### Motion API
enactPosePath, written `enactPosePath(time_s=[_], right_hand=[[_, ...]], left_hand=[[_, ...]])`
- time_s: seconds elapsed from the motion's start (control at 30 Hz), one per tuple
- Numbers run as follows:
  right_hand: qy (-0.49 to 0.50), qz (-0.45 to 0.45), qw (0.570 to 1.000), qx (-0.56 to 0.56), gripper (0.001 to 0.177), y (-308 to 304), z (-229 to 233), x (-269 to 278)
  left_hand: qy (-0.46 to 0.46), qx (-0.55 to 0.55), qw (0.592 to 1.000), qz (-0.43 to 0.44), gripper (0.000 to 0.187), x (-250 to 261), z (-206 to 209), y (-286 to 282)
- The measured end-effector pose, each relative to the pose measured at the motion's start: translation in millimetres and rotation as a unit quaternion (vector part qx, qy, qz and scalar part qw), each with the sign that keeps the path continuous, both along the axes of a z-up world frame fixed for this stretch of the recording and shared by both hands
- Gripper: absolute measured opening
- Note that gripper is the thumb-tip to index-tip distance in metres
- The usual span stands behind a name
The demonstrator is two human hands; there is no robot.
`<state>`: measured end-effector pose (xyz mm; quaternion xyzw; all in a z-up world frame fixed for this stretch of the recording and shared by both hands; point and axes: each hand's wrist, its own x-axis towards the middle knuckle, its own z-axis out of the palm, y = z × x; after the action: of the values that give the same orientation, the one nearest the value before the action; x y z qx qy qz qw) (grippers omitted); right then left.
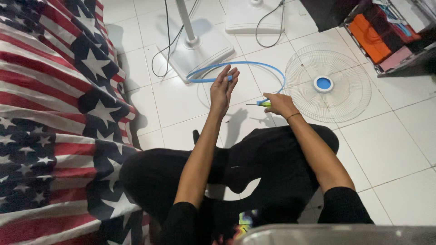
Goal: The person disassembles a standing electric fan by removing the front grille, a blue plastic ring, and the fan blades. They use a screwdriver to loosen the ring and then detach the components by hand.
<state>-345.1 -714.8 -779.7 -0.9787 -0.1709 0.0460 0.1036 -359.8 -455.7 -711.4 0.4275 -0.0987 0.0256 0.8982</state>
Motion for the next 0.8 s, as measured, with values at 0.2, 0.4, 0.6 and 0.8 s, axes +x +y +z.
enactPosePath(time_s=[0.2,0.4,0.6,0.8], right_hand=[[0.117,-0.059,0.991,-0.009,0.084,-12,-2,-25],[0.194,-0.085,0.975,0.07,0.082,-26,49,-55],[0.12,-0.19,0.922,0.317,0.048,-28,99,-76],[0.11,-0.222,0.704,0.666,0.021,-1,105,-82]], left_hand=[[-0.007,0.072,0.997,0.021,0.042,-5,12,-15],[-0.02,0.126,0.991,0.037,0.04,-4,17,-26],[-0.054,0.171,0.983,0.041,0.04,-10,10,-53],[-0.042,0.163,0.986,0.007,0.041,-22,8,-73]])
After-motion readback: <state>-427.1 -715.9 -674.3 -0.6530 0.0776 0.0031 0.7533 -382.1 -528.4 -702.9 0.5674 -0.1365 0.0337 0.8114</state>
